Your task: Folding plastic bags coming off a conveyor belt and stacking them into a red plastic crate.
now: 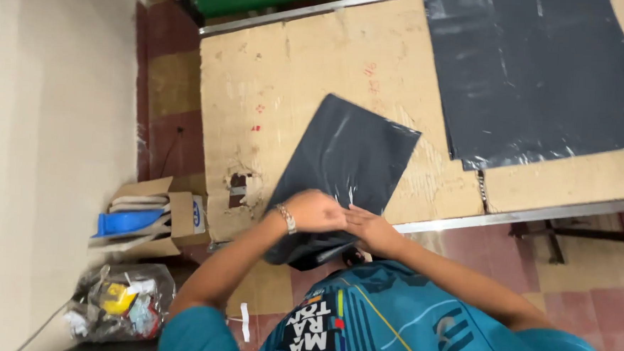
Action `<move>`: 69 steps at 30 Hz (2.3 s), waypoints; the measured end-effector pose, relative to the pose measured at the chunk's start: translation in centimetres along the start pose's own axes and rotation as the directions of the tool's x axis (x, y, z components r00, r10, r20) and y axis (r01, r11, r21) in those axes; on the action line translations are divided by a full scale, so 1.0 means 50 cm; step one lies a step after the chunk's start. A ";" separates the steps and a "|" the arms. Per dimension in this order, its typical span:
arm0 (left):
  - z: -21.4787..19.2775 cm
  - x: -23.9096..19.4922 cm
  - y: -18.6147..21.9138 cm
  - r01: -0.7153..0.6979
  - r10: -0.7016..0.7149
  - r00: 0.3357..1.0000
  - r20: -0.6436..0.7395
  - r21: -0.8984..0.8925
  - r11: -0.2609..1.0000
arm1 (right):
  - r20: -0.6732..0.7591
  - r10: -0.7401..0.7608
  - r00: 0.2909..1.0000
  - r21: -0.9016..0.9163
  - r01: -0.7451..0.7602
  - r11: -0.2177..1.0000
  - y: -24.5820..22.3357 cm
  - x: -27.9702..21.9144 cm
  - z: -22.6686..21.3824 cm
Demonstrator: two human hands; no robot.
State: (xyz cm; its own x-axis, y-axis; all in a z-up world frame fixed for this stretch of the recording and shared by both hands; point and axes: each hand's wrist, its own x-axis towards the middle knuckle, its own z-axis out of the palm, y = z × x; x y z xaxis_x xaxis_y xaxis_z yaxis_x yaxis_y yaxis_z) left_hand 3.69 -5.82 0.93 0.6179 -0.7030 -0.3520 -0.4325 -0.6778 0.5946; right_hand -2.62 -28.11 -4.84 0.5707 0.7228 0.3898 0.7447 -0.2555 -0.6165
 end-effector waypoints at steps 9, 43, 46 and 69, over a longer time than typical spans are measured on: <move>-0.047 0.037 -0.276 0.465 -0.660 0.745 -0.093 -0.637 0.615 | 0.243 0.959 0.142 0.779 -0.618 -0.106 0.103 -0.036 -0.086; 0.088 0.580 0.448 0.257 -0.010 0.781 -0.624 0.307 0.916 | -0.331 0.875 0.352 -0.429 -0.882 0.193 0.579 -0.340 -0.952; 0.099 0.572 0.433 0.276 -0.010 0.773 -0.634 0.323 0.905 | -0.343 0.893 0.293 -0.331 -0.927 0.177 0.586 -0.334 -0.950; 0.097 0.484 0.411 0.285 -0.090 0.787 -0.611 0.229 0.931 | -0.031 0.960 0.280 -0.030 -0.960 0.279 0.507 -0.275 -0.969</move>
State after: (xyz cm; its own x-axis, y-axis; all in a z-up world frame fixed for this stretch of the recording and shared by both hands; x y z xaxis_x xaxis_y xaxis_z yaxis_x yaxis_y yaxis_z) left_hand 6.58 -37.82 1.13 0.9262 -0.3604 0.1107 -0.3769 -0.8804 0.2876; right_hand 25.17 -75.63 7.34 0.8850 -0.0629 -0.4613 -0.3297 -0.7843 -0.5256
